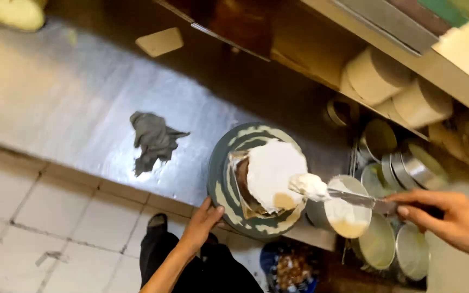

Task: Applying and smoothing white frosting on a layered chocolate cake using an offset spatula.

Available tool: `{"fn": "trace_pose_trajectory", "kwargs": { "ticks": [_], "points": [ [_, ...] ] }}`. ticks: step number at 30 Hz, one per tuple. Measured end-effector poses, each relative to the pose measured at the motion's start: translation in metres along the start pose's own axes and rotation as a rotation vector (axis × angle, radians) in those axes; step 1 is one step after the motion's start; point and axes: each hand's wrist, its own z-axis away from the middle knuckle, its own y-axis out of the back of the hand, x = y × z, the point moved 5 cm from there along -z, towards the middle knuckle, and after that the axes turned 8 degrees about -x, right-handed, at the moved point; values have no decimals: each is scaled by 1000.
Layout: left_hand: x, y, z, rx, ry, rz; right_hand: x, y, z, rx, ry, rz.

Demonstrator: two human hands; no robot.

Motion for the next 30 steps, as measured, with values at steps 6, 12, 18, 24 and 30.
{"fn": "trace_pose_trajectory", "kwargs": {
  "ticks": [6, 12, 18, 24, 30],
  "points": [
    [-53, -36, 1, -82, -118, -38, -128, 18, -41, -100, 153, 699],
    [-76, -61, -8, -47, -171, 64, -216, 0, -67, -145, 352, 1376],
    [-34, -48, -5, 103, -222, 68, -288, -36, -40, 79, 573, 1748],
    [-24, -37, -5, 176, -229, 29, -322, -103, 36, 252, 1115, 1859],
    [-13, -37, -4, 210, -282, 46, -270, -148, 38, 95, 1267, 2091]
  ]
}}
